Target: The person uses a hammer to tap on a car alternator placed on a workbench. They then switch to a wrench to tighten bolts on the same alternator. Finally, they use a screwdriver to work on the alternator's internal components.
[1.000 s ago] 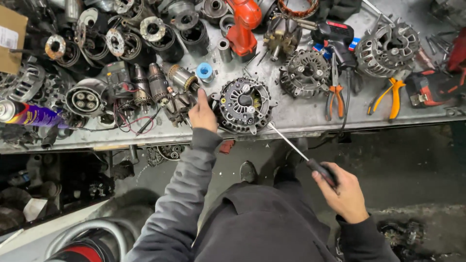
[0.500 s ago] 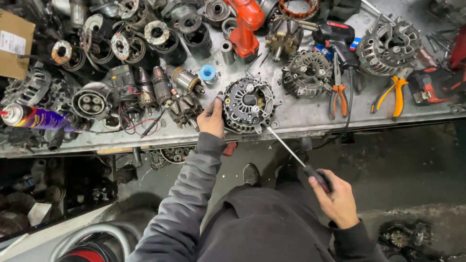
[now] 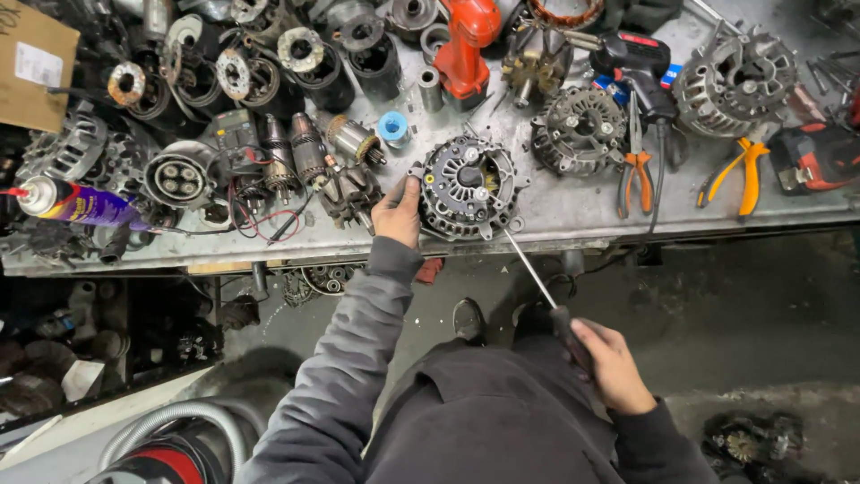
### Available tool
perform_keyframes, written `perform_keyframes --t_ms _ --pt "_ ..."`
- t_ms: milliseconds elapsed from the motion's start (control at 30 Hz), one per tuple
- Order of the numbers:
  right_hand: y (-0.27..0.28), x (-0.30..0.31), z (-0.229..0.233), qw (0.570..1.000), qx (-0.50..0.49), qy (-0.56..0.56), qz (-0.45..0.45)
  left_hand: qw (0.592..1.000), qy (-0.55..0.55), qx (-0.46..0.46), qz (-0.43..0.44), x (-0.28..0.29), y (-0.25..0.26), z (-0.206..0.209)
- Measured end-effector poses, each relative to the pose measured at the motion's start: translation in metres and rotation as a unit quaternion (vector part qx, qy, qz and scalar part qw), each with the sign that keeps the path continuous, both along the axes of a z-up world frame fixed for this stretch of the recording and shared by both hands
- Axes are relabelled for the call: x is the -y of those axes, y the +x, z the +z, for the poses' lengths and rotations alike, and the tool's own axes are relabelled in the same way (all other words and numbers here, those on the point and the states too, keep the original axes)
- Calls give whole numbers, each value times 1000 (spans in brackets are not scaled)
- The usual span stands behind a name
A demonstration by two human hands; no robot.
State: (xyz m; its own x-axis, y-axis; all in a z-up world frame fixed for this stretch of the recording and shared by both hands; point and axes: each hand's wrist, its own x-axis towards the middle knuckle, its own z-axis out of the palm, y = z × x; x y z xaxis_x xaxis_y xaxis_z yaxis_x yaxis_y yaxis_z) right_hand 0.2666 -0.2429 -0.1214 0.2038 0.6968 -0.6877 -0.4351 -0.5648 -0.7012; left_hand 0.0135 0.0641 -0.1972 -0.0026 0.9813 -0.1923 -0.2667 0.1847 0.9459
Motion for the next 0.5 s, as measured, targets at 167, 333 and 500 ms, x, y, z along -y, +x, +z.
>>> perform_keyframes --t_ms 167,333,500 --pt "-5 -2 37 933 339 45 115 999 2 -44 8 -1 0 3" --pt "-14 -11 52 904 405 44 134 999 -11 -36 8 0 1 8" --pt "-15 -11 46 888 438 52 134 999 -10 -39 10 -1 2 6"
